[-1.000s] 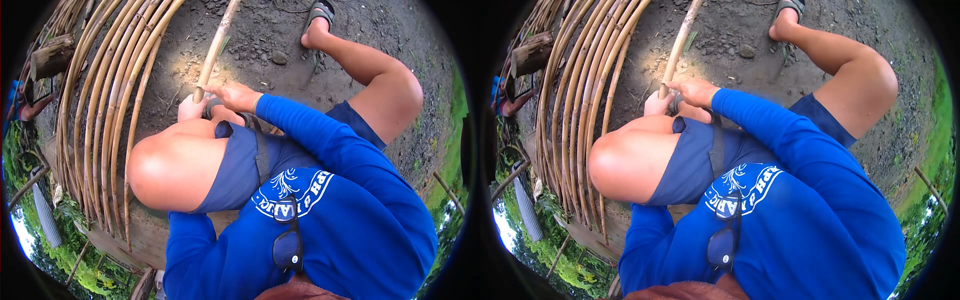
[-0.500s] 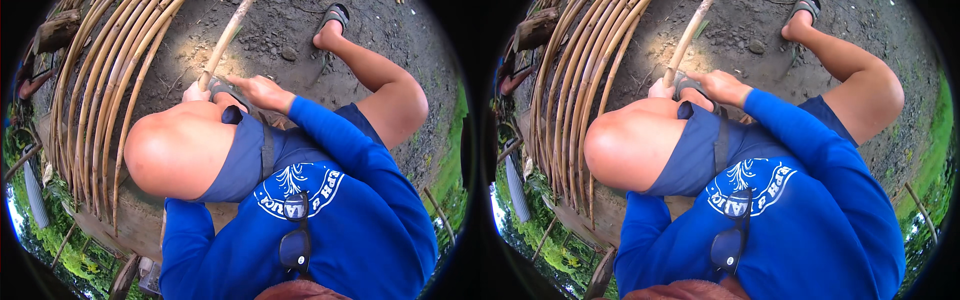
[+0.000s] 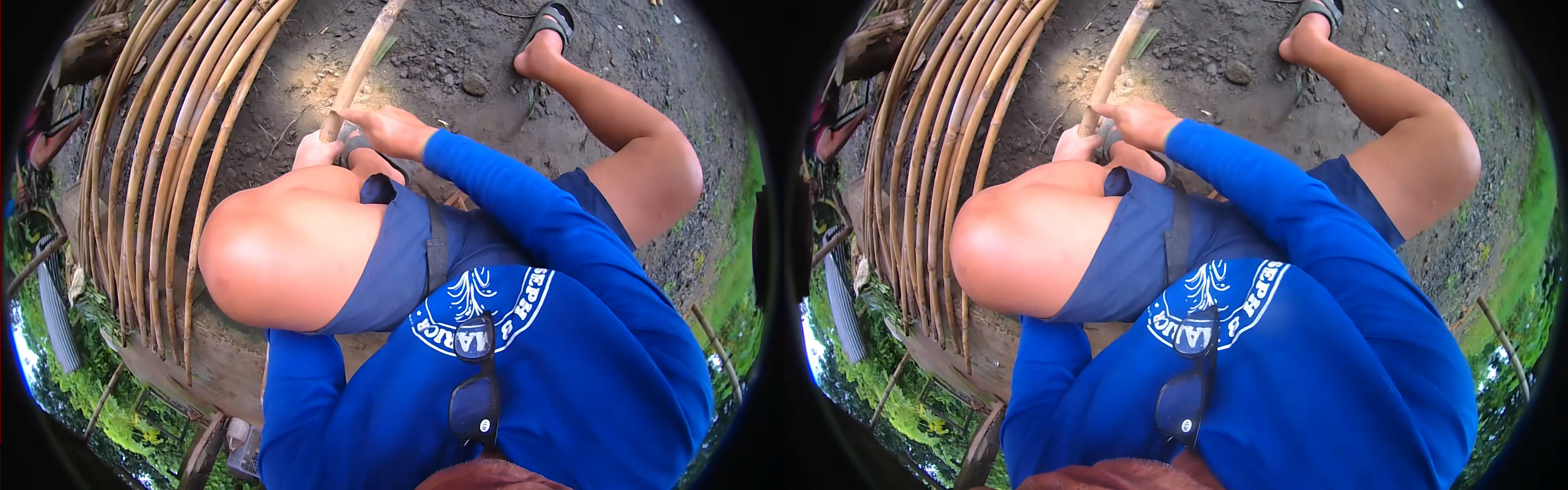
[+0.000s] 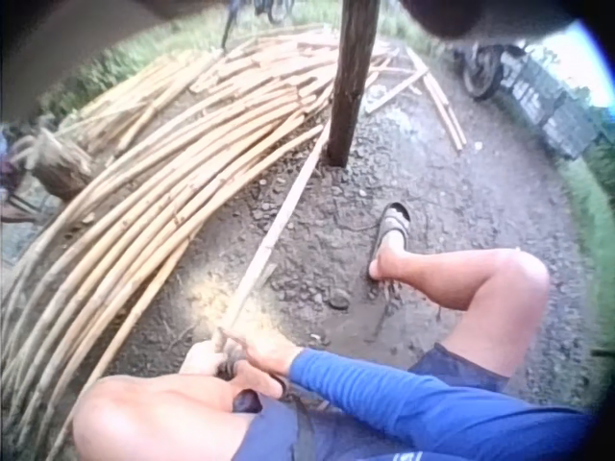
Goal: The person cuts bamboo poles using a wire saw, placing each cut pole onto a stack and picking up another pole to score and cut.
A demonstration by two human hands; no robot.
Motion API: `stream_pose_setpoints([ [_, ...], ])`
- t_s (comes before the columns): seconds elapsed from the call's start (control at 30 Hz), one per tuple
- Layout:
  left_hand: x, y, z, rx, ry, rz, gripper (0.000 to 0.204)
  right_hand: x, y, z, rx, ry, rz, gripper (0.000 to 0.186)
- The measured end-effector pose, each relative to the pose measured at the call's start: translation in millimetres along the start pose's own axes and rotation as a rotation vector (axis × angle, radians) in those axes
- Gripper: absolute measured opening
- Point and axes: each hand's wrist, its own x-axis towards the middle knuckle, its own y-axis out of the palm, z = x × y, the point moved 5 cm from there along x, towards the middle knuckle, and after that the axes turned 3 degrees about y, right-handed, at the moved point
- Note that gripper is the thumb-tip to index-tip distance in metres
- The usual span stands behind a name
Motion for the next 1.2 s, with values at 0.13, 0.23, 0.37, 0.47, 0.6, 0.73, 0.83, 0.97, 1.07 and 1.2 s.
stream_pose_setpoints([
  [0.13,-37,4,-1,-0.142,-0.024,0.057,0.022,-53,-9,-1,0.057,-0.009,0.044,0.057],
  [0.23,-47,-1,-13,-0.167,-0.066,0.104,0.021,-106,-32,-6,0.002,0.034,0.063,0.063],
  [0.37,-36,4,-26,-0.183,-0.069,0.184,0.021,-38,-14,10,0.026,0.036,0.057,0.061],
  [0.47,-41,4,-18,-0.217,-0.091,0.219,0.02,-17,5,5,0.031,0.054,0.076,0.058],
  [0.6,-47,0,-22,-0.241,-0.122,0.245,0.019,-102,-33,-9,-0.023,0.091,0.106,0.059],
  [0.73,-48,-2,-37,-0.266,-0.116,0.224,0.007,-88,-36,4,-0.042,0.114,0.115,0.059],
  [0.83,-46,-1,-26,-0.282,-0.121,0.256,0.008,-18,-8,10,-0.007,-0.037,0.096,0.058],
  [0.97,-54,-2,-19,-0.324,-0.144,0.256,0.01,-49,-18,4,-0.037,-0.002,0.113,0.062],
  [1.07,-49,0,-23,-0.332,-0.151,0.274,0.011,-98,-40,-7,-0.089,0.068,0.115,0.065],
  [1.2,-44,0,-25,-0.364,-0.162,0.309,0.012,-60,-27,5,-0.043,0.071,0.101,0.064],
])
